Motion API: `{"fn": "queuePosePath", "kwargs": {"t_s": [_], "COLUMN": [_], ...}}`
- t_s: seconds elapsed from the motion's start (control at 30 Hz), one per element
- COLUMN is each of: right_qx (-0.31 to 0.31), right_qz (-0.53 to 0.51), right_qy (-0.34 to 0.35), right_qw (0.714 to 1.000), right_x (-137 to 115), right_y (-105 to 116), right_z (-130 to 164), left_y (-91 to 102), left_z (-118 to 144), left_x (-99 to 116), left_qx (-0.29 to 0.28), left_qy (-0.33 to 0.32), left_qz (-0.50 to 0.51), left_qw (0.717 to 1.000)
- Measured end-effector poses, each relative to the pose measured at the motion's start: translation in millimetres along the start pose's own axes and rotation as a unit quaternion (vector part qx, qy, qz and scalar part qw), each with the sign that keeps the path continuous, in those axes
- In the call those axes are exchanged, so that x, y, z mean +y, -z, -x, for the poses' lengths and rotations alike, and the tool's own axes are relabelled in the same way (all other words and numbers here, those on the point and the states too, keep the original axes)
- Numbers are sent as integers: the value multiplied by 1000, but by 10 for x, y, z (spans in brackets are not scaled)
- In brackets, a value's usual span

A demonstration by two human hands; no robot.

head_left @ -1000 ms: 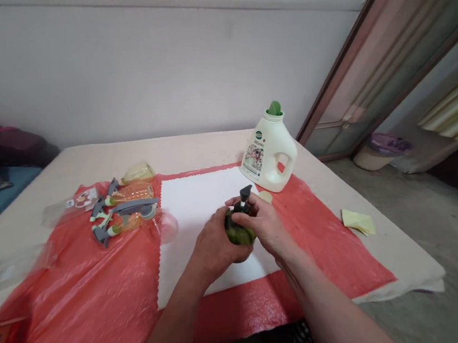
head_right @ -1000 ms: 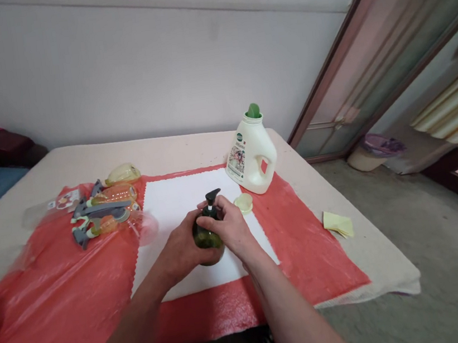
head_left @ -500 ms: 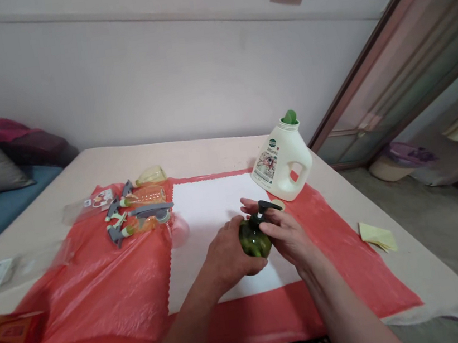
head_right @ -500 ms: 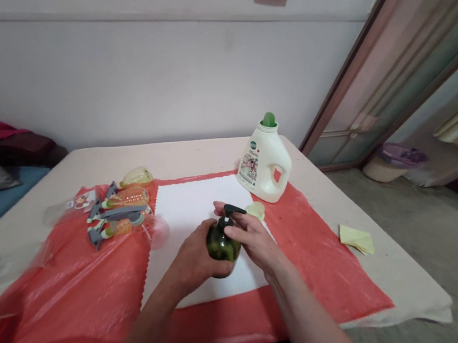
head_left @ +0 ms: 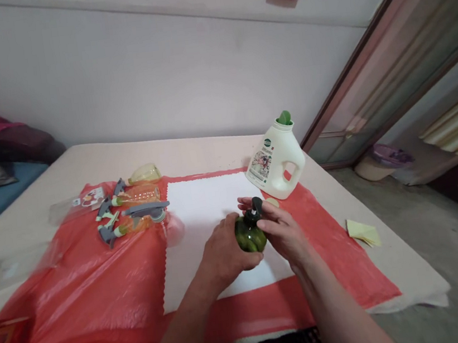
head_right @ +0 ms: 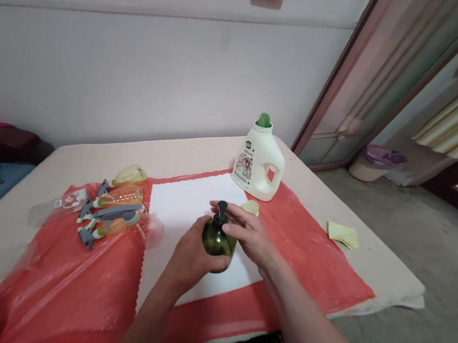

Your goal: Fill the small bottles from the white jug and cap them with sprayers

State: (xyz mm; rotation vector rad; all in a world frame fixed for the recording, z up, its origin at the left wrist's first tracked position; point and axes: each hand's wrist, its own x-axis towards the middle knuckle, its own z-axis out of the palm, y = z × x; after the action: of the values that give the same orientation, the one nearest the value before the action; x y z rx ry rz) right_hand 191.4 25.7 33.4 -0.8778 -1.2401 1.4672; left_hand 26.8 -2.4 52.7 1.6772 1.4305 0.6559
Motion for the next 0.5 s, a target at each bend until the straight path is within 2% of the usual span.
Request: {"fn": "queuePosePath", "kwargs": {"t_s": [0.07,0.2,0.33,0.43,0.5], "right_qx": [-4,35,-22,9,-7], "right_qz": [-10,3,35,69,101], "right_qy": [-2,-10,-17,-14,-22], "right_qw": [1000,999,999,997,995], "right_x": [15,42,42,43,20], "right_y": [28,10,-19,-49,-16], "right_z": [-4,-13,-5,4,0], "left_y": [-1,-15,-21,-33,-43], "left_z": [4,2,-10,-17,-21], "left_x": [0,-14,-24,-22,-20], "left_qx": [-5,-6,-16,-25,-26], "left_qy": [-3,-1,1,1,1], "left_qz": [0,5,-12,-8,-7], "left_qw": [1000,1000,1000,1000,1000]}}
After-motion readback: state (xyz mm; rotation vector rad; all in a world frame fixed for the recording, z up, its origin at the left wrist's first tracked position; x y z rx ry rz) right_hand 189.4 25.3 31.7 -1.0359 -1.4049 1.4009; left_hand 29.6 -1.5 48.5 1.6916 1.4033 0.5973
